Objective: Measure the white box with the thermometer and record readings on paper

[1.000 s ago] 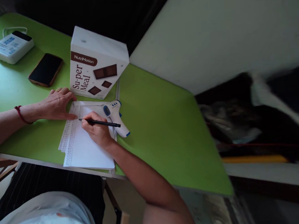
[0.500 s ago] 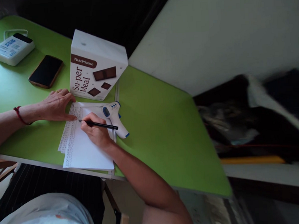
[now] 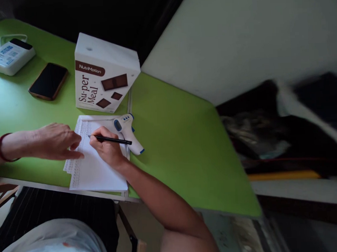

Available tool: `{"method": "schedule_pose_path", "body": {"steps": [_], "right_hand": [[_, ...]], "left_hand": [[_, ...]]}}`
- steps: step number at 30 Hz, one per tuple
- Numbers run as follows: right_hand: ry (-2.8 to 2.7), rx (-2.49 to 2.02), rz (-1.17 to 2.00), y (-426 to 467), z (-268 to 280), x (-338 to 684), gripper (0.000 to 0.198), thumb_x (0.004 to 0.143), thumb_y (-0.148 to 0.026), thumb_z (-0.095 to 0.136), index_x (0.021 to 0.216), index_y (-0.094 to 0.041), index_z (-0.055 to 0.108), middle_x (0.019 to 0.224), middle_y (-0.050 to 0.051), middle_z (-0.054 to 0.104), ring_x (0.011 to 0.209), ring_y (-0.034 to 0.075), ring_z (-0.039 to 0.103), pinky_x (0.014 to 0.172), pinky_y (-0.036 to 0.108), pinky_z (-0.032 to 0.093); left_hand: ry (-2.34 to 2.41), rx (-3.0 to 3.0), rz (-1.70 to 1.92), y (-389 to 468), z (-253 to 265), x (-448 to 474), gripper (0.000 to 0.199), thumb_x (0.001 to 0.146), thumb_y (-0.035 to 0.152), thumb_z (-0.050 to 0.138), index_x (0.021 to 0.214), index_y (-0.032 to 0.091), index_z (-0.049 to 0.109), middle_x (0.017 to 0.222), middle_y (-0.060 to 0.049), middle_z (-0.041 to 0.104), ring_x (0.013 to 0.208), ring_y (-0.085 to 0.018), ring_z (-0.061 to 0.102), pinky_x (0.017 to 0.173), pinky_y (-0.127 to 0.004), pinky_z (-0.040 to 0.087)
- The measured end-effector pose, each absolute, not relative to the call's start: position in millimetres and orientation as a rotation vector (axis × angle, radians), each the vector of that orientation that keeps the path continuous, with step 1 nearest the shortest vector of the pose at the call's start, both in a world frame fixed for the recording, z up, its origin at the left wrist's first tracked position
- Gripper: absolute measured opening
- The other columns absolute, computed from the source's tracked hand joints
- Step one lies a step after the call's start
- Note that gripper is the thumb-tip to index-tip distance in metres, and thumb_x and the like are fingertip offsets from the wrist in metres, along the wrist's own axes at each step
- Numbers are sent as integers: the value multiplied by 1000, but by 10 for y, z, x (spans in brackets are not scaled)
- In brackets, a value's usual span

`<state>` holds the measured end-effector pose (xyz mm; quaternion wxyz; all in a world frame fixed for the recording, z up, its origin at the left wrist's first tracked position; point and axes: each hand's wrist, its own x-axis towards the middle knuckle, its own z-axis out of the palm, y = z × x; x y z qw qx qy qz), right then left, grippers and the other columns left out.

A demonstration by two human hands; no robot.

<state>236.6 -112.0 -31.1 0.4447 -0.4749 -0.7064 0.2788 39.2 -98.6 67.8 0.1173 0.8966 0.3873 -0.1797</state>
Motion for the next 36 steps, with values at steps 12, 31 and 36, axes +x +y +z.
{"method": "schedule_pose_path", "body": {"steps": [12,31,36], "right_hand": [[-1789,-1175,712,-1109,-287,2372,15,87,-31,61,73,-25,62,64,-4,60,59,13,50,60,27,47],[-1762,-1144,648,-1116,-312,2371,12,87,-28,62,75,-26,60,64,-5,62,60,13,54,61,27,48],[-1785,-1119,676,-1111,-302,2378,13,87,-27,61,74,-25,60,65,-5,61,60,13,54,60,27,47]], "left_hand": [[990,2720,-588,-1447,588,500,60,107,47,69,143,-1,63,84,-17,81,84,-36,82,66,-37,49],[1093,2621,-491,-1333,513,498,79,94,63,79,141,2,61,82,-19,80,89,-41,82,72,-39,53],[1109,2605,-509,-1332,534,505,79,94,61,79,143,1,61,85,-20,81,90,-41,82,73,-38,54]]}}
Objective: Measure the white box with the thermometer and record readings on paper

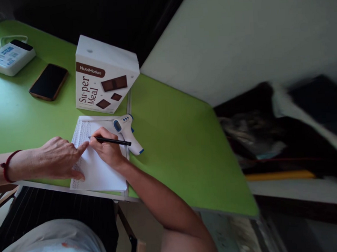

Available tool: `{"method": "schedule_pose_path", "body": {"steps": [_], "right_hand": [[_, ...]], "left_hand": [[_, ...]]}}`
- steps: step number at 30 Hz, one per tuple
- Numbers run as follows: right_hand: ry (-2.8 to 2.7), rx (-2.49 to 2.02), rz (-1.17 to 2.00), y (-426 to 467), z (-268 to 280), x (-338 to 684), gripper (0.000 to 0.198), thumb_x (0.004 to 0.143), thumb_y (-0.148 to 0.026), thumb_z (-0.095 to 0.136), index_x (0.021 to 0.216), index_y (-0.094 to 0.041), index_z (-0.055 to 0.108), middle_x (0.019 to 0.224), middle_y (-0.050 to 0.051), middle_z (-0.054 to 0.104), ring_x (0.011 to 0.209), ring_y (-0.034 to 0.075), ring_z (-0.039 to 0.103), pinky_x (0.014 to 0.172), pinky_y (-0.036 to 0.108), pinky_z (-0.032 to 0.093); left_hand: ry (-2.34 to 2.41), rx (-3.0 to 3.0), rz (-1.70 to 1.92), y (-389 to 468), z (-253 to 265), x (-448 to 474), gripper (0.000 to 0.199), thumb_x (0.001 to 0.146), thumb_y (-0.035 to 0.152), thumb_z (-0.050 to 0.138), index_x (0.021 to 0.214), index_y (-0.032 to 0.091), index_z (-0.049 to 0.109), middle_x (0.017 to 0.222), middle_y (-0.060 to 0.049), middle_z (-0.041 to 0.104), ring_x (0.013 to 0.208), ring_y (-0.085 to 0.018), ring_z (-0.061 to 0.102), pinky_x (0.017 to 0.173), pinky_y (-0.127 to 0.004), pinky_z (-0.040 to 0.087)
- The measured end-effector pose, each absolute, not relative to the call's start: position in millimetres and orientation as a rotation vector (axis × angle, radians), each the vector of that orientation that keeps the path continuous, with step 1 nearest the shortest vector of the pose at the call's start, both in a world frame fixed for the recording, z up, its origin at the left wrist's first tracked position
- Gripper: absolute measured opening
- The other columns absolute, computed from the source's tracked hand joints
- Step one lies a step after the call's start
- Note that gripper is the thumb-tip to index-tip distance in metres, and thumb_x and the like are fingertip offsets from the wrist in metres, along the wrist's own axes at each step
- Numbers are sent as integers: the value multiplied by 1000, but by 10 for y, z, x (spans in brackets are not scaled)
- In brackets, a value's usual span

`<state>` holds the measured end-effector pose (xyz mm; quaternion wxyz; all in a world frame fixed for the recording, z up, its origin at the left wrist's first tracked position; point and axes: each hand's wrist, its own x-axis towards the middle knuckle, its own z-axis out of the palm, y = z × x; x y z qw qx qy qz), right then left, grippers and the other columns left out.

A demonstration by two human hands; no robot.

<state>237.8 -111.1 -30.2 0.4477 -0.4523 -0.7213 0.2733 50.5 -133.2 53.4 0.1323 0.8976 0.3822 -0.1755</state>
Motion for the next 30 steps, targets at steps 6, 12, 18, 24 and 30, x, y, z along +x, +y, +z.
{"method": "schedule_pose_path", "body": {"steps": [6,12,18,24,30], "right_hand": [[-1790,-1173,689,-1125,-288,2389,14,86,-29,62,73,-26,59,65,-4,61,60,14,54,62,28,50],[-1731,-1219,663,-1130,-304,2390,15,87,-32,63,73,-26,60,65,-4,62,61,15,55,64,30,51],[-1740,-1208,638,-1126,-288,2387,14,86,-33,62,74,-26,60,64,-4,62,61,15,55,63,31,51],[-1791,-1250,665,-1123,-289,2409,16,88,-32,65,74,-26,58,65,-5,61,63,15,56,66,31,52],[-1806,-1231,638,-1115,-295,2423,18,88,-34,63,73,-27,56,64,-5,58,61,15,54,66,32,51]], "left_hand": [[1099,2596,-503,-1323,552,504,77,95,61,78,141,2,61,85,-20,81,91,-42,82,72,-38,53],[1115,2584,-526,-1317,575,512,74,94,61,79,139,4,62,87,-20,82,91,-42,82,70,-38,52],[1124,2563,-522,-1318,569,514,73,94,61,79,137,5,62,87,-20,81,93,-41,82,73,-38,53],[1104,2590,-500,-1312,552,504,74,94,60,79,138,4,62,83,-20,80,90,-42,82,71,-38,53],[1125,2574,-464,-1314,543,500,73,91,59,82,138,6,63,85,-20,81,89,-40,82,73,-38,54]]}}
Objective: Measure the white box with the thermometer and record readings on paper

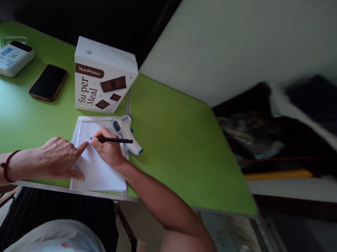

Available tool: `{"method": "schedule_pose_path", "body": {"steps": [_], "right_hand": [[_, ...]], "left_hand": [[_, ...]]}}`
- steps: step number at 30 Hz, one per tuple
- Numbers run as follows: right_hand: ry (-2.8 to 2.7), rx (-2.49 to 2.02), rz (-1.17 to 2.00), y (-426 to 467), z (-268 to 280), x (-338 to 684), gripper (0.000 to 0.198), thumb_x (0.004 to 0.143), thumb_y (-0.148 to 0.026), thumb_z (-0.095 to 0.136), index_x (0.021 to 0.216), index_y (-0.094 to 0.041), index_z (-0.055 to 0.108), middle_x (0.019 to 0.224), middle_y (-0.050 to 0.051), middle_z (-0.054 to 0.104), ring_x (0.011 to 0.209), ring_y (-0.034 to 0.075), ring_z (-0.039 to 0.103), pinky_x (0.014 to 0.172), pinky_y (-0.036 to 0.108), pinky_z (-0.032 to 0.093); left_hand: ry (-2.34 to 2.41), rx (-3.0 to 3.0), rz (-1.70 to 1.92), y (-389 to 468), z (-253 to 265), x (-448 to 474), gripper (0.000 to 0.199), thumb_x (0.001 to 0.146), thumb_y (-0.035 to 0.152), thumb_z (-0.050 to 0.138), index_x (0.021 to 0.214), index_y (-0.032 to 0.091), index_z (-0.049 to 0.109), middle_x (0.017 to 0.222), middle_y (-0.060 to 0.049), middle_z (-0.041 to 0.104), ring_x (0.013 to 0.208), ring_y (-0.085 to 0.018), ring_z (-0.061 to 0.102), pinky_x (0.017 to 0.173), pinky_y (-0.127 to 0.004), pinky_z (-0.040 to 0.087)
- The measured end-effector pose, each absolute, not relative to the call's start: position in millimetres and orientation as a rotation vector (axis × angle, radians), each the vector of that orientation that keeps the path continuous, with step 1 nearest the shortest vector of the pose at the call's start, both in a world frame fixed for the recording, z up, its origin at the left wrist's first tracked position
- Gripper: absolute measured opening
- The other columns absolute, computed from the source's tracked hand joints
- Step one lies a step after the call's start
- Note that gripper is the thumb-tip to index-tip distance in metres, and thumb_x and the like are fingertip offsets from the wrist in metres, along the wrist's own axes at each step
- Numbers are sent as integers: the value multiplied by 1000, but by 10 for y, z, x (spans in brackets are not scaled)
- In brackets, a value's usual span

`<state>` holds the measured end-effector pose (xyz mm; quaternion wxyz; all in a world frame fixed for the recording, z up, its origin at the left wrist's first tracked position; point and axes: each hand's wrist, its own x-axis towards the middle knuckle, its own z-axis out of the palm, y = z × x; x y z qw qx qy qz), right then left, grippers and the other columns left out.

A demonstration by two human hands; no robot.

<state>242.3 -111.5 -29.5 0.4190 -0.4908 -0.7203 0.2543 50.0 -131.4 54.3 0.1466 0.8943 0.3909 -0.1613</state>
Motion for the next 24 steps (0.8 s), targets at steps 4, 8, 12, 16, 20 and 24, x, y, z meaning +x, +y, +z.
{"method": "schedule_pose_path", "body": {"steps": [4,8,12,16,20,24], "right_hand": [[-1761,-1263,620,-1114,-298,2411,18,87,-36,63,72,-26,58,65,-4,60,62,15,54,65,31,50],[-1763,-1233,648,-1113,-292,2399,16,86,-35,63,73,-26,61,66,-3,63,63,15,56,65,31,51],[-1767,-1201,664,-1115,-281,2394,16,88,-33,63,74,-26,60,66,-3,63,63,15,56,66,31,52],[-1762,-1235,668,-1117,-272,2392,17,86,-35,64,72,-26,60,65,-3,63,62,15,56,65,30,52],[-1744,-1234,665,-1115,-283,2386,18,86,-36,62,71,-26,60,63,-4,62,60,14,54,63,29,50],[-1738,-1236,634,-1105,-312,2387,18,86,-37,63,72,-26,59,63,-4,61,60,14,53,62,29,50]], "left_hand": [[1129,2570,-456,-1313,524,498,73,91,60,83,137,6,63,85,-20,81,89,-40,82,74,-38,54],[1127,2561,-491,-1309,530,502,75,92,61,81,139,5,62,84,-19,81,91,-41,82,75,-38,55],[1112,2568,-495,-1311,550,507,73,94,60,79,138,4,62,85,-20,81,93,-43,82,76,-39,55],[1116,2564,-501,-1313,564,510,74,93,59,80,139,4,62,85,-20,81,92,-42,82,75,-39,55],[1113,2559,-494,-1312,552,506,74,93,59,80,139,5,62,85,-20,81,91,-41,82,74,-38,54],[1117,2557,-470,-1309,532,502,73,91,60,82,136,6,64,83,-19,80,90,-41,82,74,-38,54]]}}
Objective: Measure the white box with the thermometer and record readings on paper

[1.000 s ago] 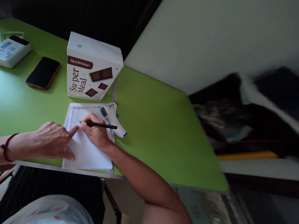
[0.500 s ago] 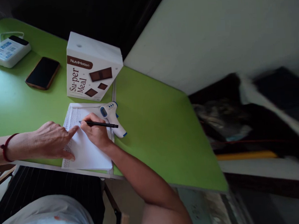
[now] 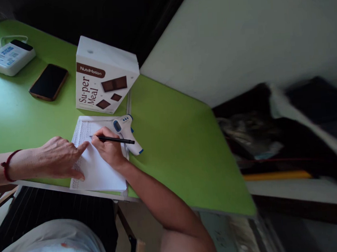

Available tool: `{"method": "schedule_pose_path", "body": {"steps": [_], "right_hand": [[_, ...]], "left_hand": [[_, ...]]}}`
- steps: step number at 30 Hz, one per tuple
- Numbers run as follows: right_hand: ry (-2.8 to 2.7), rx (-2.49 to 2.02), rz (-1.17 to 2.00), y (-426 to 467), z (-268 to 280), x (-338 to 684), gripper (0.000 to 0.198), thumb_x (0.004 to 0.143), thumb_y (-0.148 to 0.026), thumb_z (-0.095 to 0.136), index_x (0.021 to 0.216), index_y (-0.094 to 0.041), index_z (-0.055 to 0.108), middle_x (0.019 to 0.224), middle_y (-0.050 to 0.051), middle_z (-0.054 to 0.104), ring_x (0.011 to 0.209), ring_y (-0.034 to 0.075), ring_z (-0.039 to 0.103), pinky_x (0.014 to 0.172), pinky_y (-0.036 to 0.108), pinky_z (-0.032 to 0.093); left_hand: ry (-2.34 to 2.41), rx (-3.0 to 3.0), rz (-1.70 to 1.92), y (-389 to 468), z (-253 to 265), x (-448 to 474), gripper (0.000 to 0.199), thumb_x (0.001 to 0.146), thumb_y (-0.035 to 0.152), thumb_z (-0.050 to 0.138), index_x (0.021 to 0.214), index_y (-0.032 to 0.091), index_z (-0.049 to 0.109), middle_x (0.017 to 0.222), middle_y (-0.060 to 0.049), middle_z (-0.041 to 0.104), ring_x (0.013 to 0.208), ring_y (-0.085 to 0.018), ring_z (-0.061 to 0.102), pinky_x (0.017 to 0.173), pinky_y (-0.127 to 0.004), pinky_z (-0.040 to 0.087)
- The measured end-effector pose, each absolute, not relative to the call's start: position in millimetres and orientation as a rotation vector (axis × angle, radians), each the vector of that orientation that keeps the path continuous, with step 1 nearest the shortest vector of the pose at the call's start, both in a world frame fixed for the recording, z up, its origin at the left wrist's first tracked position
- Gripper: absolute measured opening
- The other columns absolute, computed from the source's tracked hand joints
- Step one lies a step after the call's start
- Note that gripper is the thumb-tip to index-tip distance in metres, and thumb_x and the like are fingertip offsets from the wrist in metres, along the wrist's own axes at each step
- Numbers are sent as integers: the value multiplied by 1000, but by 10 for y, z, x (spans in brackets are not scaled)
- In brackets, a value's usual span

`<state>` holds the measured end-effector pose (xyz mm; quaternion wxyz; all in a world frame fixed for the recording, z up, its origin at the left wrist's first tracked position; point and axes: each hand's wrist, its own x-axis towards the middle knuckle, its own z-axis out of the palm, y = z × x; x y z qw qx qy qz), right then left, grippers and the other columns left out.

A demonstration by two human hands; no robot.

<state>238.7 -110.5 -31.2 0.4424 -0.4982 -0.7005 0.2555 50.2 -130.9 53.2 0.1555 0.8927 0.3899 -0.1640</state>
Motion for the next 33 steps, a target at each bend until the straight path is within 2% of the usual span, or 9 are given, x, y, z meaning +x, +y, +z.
{"method": "schedule_pose_path", "body": {"steps": [3,6,11,17,22,26,30,33], "right_hand": [[-1689,-1212,568,-1089,-279,2425,17,88,-36,62,75,-26,60,65,-4,61,59,14,54,61,30,51],[-1667,-1142,440,-1061,-157,2528,12,93,-36,62,86,-27,65,73,-2,66,63,16,58,64,31,53],[-2058,-1031,184,-980,16,2740,15,103,-27,58,105,-27,73,99,7,74,94,24,70,88,40,58],[-2544,-1156,-72,-878,-17,2685,36,99,-1,47,102,-21,76,99,10,72,93,25,66,85,39,53],[-2674,-1441,-129,-944,8,2526,38,98,4,44,106,-16,77,108,14,73,95,24,65,85,37,49],[-2644,-1438,-52,-993,49,2549,38,100,-1,48,117,-18,78,109,13,74,99,25,67,88,38,52],[-2282,-1645,-136,-977,143,2780,33,99,-16,63,130,-16,75,124,18,73,113,31,68,90,42,57],[-2024,-1987,-115,-937,200,3003,55,89,-38,81,136,-12,70,131,23,72,117,37,69,88,45,58]], "left_hand": [[1121,2549,-465,-1301,535,502,71,92,59,82,135,6,64,85,-20,80,91,-41,82,74,-38,54],[1129,2550,-466,-1277,539,496,70,93,59,80,137,6,64,88,-21,81,94,-42,81,76,-39,54],[1125,2577,-484,-1194,527,447,77,96,63,72,148,8,57,98,-22,82,100,-40,81,83,-40,55],[1133,2619,-505,-1053,512,370,86,92,67,73,155,12,54,101,-20,83,102,-39,81,78,-37,53],[1151,2623,-518,-963,414,324,92,86,74,77,155,17,57,102,-18,82,102,-42,81,81,-40,54],[1162,2629,-509,-942,375,300,95,85,75,77,159,19,54,107,-18,83,104,-42,80,82,-41,55],[1155,2607,-467,-909,422,295,89,84,74,79,155,24,61,105,-14,84,103,-38,80,81,-37,54],[1146,2599,-434,-855,464,291,80,86,72,79,151,28,66,99,-10,85,98,-33,81,79,-34,52]]}}
